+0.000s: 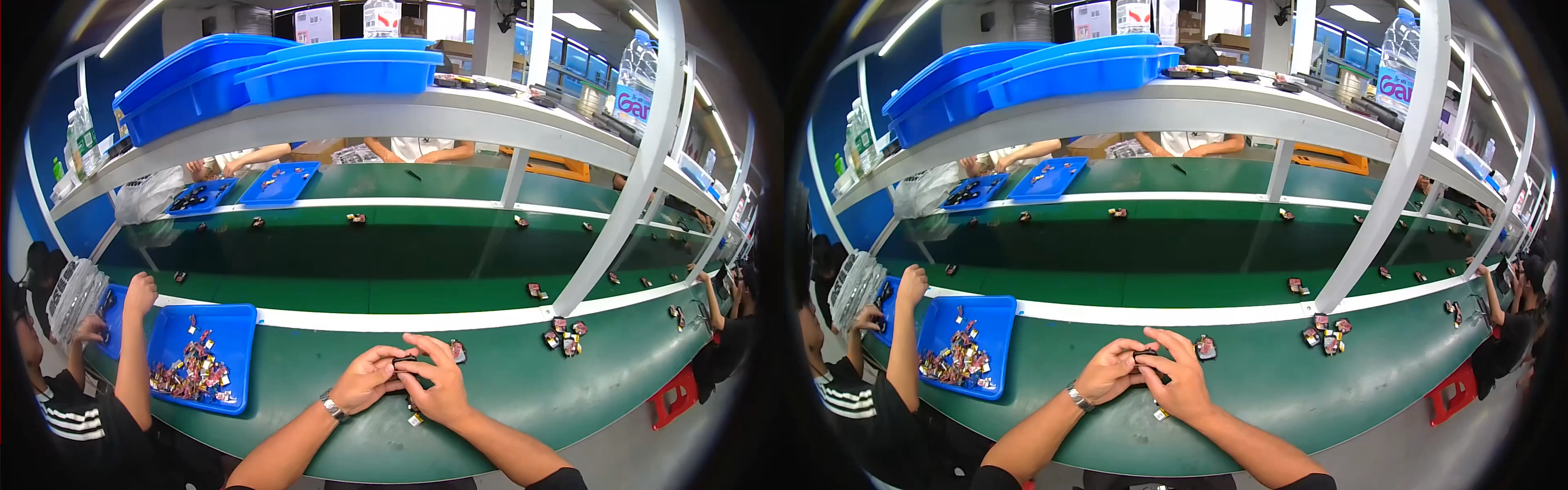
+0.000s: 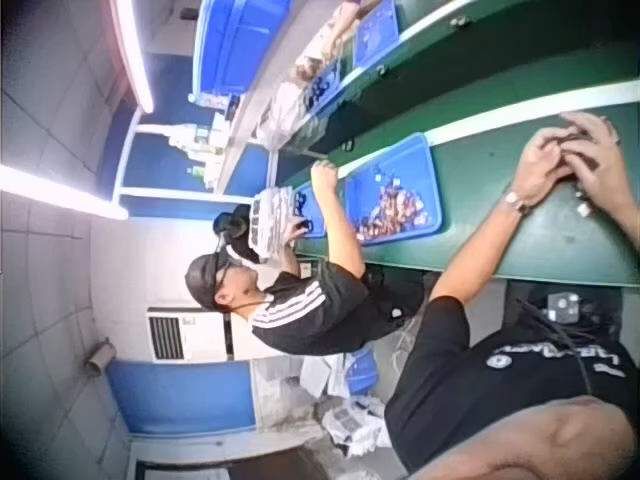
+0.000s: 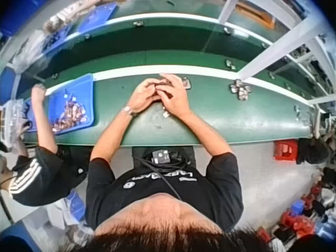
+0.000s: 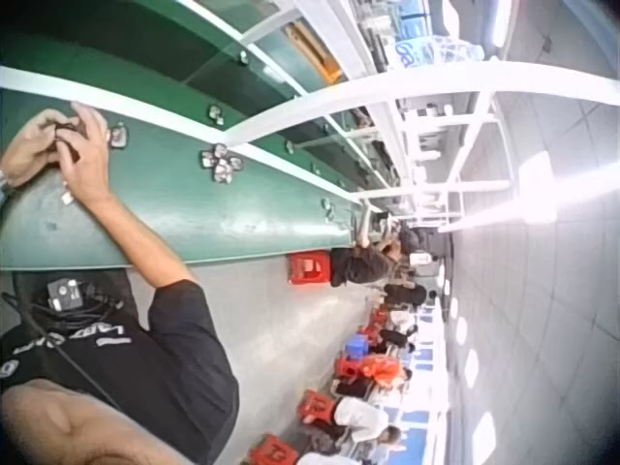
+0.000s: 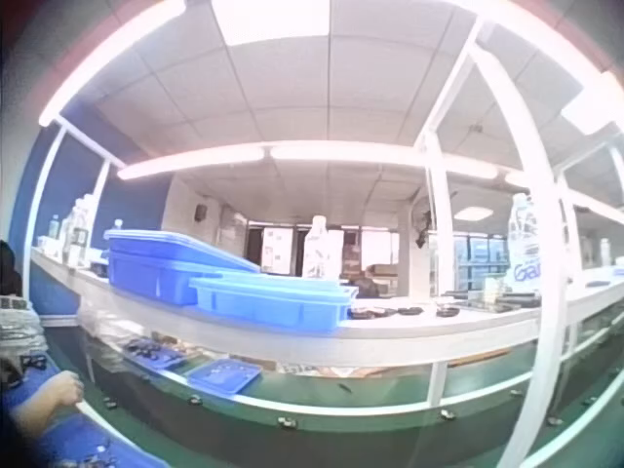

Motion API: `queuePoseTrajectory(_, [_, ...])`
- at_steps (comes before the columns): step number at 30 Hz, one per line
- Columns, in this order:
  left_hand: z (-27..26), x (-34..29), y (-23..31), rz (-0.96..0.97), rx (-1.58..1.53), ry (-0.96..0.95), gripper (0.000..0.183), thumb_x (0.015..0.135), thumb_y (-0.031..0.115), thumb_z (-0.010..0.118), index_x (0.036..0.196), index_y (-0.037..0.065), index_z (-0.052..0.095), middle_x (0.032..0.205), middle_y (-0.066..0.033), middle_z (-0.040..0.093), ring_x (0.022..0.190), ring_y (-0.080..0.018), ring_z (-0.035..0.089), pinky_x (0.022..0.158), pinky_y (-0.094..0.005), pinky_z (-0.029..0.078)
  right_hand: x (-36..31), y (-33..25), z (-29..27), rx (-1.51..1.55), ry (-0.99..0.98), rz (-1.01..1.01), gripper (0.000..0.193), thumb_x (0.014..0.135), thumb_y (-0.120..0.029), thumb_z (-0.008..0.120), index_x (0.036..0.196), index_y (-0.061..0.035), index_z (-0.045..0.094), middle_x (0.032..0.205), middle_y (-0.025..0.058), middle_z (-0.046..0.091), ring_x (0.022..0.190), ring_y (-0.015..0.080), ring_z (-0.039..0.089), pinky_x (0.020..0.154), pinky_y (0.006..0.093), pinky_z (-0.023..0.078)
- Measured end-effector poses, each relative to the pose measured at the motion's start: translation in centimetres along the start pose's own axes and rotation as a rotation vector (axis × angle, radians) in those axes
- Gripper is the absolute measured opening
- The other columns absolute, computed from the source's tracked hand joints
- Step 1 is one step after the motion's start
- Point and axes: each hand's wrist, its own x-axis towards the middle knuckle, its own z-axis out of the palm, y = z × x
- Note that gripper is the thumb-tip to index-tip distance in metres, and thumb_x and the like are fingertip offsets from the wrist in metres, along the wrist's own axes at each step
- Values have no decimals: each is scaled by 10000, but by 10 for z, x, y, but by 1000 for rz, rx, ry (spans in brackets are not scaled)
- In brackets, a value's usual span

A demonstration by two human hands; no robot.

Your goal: Assembling small electronic components on a factory conveyor belt.

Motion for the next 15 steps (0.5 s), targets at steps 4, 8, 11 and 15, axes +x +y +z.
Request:
queuePoseTrajectory(4, [0,2,-4,41,32,33,276,1005,117,525,1270,40,511,1414,-139,495,1211,-212,563,1019,-426,503,1,1,0,53,-59,58,233,746,-13,734,971,-70,736,1343,127,575,1258,344,504,1013,413,440])
queuePoseTrajectory(8, [-2,2,-1,38,87,97,291,1008,132,524,1286,50,506,1377,-126,526,1192,-200,574,992,-400,513,4,6,-1,31,-147,25,265,786,-17,706,1048,-57,700,1339,144,567,1276,349,490,1030,417,429])
queuePoseTrajectory(11, [-1,2,-2,8,97,125,288,1015,133,509,1292,57,501,1363,-118,538,1189,-193,573,974,-387,515,5,3,-1,-51,-94,-11,244,785,-8,693,1026,-47,680,1255,154,592,1213,350,528,991,422,457])
queuePoseTrajectory(15, [-1,-1,-3,-17,64,147,260,1012,110,500,1269,67,490,1350,-123,537,1188,-226,570,996,-446,501,6,5,1,-105,-1,-84,189,764,-10,705,948,-44,678,1113,137,617,1078,332,587,896,410,501])
